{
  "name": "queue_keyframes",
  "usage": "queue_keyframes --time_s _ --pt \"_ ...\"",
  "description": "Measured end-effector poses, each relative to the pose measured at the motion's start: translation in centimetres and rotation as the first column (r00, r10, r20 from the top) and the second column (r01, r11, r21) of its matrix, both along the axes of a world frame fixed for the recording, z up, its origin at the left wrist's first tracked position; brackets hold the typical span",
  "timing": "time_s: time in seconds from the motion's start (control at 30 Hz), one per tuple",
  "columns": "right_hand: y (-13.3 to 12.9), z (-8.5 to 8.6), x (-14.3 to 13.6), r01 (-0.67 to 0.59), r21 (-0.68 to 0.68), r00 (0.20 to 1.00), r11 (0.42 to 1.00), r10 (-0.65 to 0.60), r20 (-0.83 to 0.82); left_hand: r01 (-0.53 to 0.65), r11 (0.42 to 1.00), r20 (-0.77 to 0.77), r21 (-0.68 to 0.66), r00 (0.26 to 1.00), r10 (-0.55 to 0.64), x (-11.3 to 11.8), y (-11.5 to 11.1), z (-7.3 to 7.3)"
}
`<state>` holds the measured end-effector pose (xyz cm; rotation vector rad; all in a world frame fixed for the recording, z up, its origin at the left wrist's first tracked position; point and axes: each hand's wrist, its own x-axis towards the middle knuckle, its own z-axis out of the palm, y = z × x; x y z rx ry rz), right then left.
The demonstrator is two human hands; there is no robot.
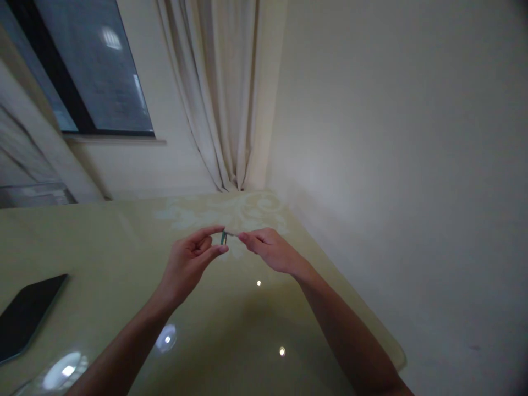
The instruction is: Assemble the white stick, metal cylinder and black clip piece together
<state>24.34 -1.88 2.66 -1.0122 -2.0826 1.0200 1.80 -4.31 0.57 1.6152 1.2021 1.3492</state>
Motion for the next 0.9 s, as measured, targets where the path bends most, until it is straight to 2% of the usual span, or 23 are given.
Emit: queue_keyframes --time_s 0.07,0.17,0.23,0.33,0.37,0.5,0.63,0.67,0.77,0.8,0.9 --pt "-0.11 0.09 -0.02 -0.06 -0.016 0.998 0.998 0.06 0.014 0.01 1.0 -0.003 -0.003 1.0 -0.01 0.0 0.03 0.01" --pt "-0.18 0.16 -0.02 0.016 0.053 1.0 0.998 -0.017 0.018 0.008 1.0 0.017 -0.004 1.0 -0.008 -0.02 0.14 -0.04" --pt "-0.16 0.16 0.02 0.029 0.048 1.0 0.998 -0.029 0.0 0.012 1.0 0.031 -0.006 0.999 -0.011 -0.03 0.2 -0.11" --pt "-0.15 0.15 0.12 -0.102 -0.049 0.995 0.994 0.102 -0.013 0.021 1.0 0.032 0.004 0.999 -0.021 0.0 0.19 -0.17" --pt "-0.16 0.16 0.14 -0.113 -0.057 0.994 0.992 0.112 -0.014 0.022 1.0 0.026 0.009 0.999 -0.022 0.02 0.15 -0.16" --pt "-0.24 0.33 0.23 0.01 -0.004 1.0 1.0 -0.01 -0.017 0.012 1.0 0.021 0.012 1.0 -0.012 0.12 -0.03 -0.08" --pt "-0.4 0.61 0.32 -0.12 -0.091 0.993 0.989 0.12 -0.006 0.024 1.0 0.024 0.011 0.999 -0.024 0.23 -0.14 0.05" --pt "-0.41 0.65 0.35 -0.116 -0.082 0.993 0.99 0.117 0.006 0.022 1.0 0.021 0.014 1.0 -0.022 0.25 -0.14 0.06" --pt "-0.39 0.72 0.45 0.014 0.017 1.0 1.0 -0.014 0.027 0.01 1.0 0.023 0.015 1.0 -0.01 0.28 -0.1 0.04" --pt "-0.4 0.74 0.48 0.021 0.028 0.999 0.999 -0.022 0.023 0.013 1.0 0.023 0.01 1.0 -0.014 0.28 -0.1 0.03" --pt "-0.52 0.78 0.5 -0.095 -0.019 0.995 0.995 0.095 0.024 0.031 0.999 0.027 0.012 0.999 -0.031 0.26 -0.1 0.03"
